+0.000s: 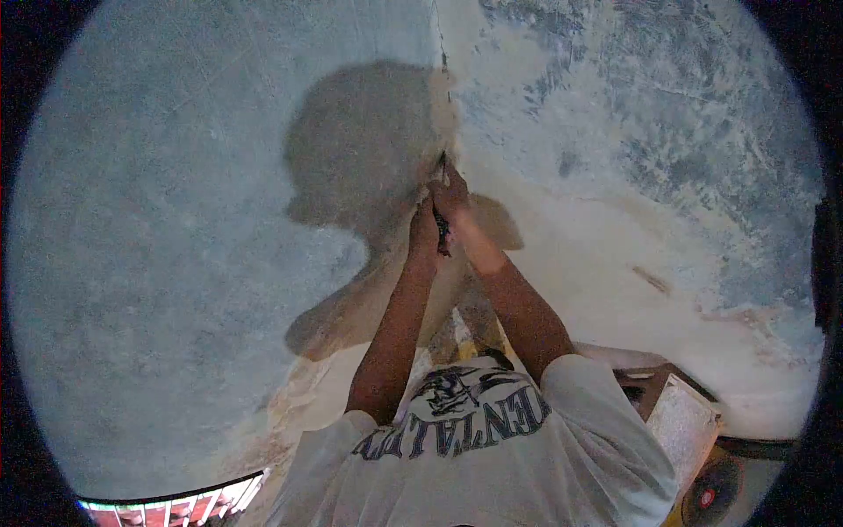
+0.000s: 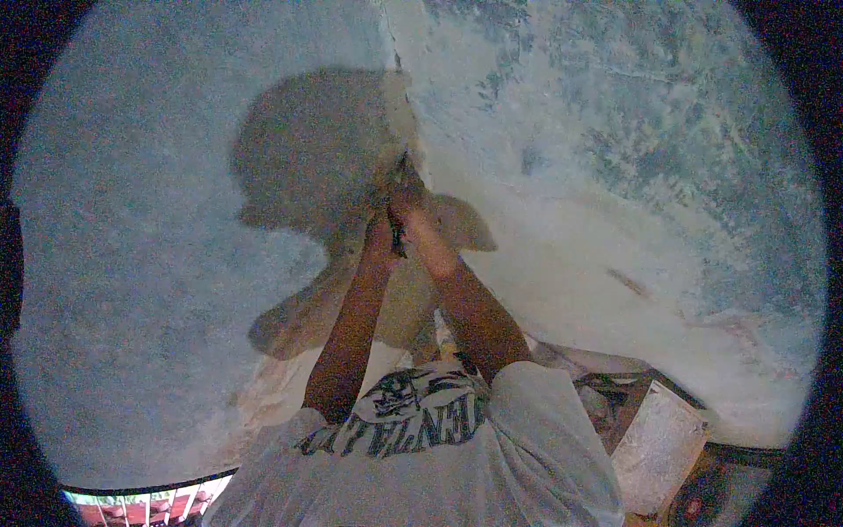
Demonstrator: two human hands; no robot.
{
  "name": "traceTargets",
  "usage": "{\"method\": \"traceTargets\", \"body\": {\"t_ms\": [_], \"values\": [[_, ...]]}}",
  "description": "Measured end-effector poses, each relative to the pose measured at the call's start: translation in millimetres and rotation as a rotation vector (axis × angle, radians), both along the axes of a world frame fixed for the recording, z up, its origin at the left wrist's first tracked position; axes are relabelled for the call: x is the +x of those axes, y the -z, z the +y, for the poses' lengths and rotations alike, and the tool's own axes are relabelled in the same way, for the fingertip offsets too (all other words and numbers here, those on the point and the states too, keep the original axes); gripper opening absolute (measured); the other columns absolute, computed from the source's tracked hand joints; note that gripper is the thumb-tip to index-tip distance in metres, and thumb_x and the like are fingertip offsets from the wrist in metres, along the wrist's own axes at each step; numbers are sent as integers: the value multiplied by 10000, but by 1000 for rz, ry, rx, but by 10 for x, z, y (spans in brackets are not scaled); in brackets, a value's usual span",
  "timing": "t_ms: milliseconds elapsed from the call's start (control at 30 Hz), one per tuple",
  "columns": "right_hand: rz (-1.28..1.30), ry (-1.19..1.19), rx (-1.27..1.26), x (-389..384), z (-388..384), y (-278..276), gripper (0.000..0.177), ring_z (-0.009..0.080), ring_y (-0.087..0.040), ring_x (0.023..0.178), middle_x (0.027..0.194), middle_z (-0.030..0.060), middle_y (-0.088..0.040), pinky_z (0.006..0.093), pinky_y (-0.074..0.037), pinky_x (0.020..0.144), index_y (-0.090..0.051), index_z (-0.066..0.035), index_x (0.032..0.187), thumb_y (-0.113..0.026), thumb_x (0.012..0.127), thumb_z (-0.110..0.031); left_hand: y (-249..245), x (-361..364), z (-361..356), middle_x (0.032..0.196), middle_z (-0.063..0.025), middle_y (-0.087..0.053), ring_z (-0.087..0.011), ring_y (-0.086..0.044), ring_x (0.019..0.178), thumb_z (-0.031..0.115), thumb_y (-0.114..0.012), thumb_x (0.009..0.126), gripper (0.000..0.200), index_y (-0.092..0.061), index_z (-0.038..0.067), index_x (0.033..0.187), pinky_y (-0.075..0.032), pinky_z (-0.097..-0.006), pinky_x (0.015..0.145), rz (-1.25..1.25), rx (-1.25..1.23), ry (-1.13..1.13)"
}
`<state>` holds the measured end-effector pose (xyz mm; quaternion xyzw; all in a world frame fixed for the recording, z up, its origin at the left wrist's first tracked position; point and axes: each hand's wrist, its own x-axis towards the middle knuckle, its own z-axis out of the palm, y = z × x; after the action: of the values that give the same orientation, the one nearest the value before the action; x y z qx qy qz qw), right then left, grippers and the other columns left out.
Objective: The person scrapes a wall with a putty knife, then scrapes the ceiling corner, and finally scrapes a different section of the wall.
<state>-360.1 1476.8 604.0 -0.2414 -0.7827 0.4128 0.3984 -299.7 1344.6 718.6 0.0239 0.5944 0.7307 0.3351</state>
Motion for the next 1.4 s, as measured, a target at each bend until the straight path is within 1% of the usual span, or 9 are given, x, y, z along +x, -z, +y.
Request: {"method": "traceTargets", "body": {"t_ms": [133, 367, 533, 633, 933, 1000, 1067, 1200, 1400], "values": [[34, -196, -332, 426, -298, -824, 658, 263, -556, 1076, 1312, 205, -504, 343, -452, 906, -327, -21, 1419, -598, 841, -181, -26, -28, 5, 488, 2, -468, -109, -426, 345, 672, -514, 825, 562, -544, 117, 748, -300, -270, 296, -53, 98, 71], [198, -344, -197, 193, 9, -110, 619, 159, -572, 803, 1110, 125, -578, 312, -509, 720, -299, -57, 1438, -560, 907, -239, 15, -40, -36, 515, 9, -464, -85, -413, 345, 676, -614, 754, 545, -513, 143, 811, -258, -230, 295, -10, 38, 210], [356, -335, -346, 356, -159, -354, 562, 146, -552, 809, 1050, 94, -577, 301, -499, 728, -341, -66, 1420, -545, 922, -226, -305, 29, -53, 546, 14, -471, -80, -404, 354, 641, -678, 712, 540, -503, 145, 837, -252, -220, 300, -29, 17, 240], [423, -253, -130, 181, -60, -157, 531, 140, -542, 844, 1078, 94, -572, 309, -489, 750, -367, -36, 1399, -527, 921, -200, -207, -37, 23, 552, 17, -467, -82, -402, 359, 626, -687, 706, 531, -507, 145, 841, -251, -228, 302, -50, 45, 201], [443, -368, -363, 191, -4, -317, 648, 233, -453, 1173, 1326, 163, -480, 321, -350, 1007, -313, 39, 1407, -587, 863, -182, -51, 9, 238, 613, 28, -429, -77, -387, 435, 645, -651, 727, 556, -542, 123, 888, -273, -249, 365, -100, 51, -9], [336, -388, -454, 664, -338, -1054, 661, 251, -474, 1162, 1312, 172, -493, 334, -369, 992, -309, 51, 1402, -593, 870, -220, -152, 112, 185, 663, 27, -444, -73, -391, 476, 667, -630, 737, 576, -548, 121, 903, -280, -238, 392, -42, 108, -28], [305, -253, -212, 517, -292, -742, 664, 267, -484, 1160, 1289, 176, -514, 347, -368, 994, -315, 50, 1399, -594, 880, -256, -80, 88, 113, 663, 28, -442, -74, -384, 481, 680, -619, 742, 578, -545, 125, 886, -284, -234, 407, -108, 114, 86], [362, -469, -542, 523, -267, -958, 688, 294, -481, 1182, 1282, 190, -525, 377, -366, 1005, -329, 48, 1388, -609, 882, -325, -555, 169, 95, 594, 40, -400, -77, -359, 443, 676, -624, 743, 554, -514, 138, 813, -273, -228, 400, -155, 58, 33], [245, -293, -353, 170, -37, -529, 490, 280, -544, 1038, 1166, 186, -573, 372, -430, 924, -424, 23, 1320, -429, 965, -315, -87, 44, 188, 535, 56, -372, -78, -352, 415, 665, -615, 760, 523, -489, 160, 709, -244, -231, 371, -123, 191, 75]]}}
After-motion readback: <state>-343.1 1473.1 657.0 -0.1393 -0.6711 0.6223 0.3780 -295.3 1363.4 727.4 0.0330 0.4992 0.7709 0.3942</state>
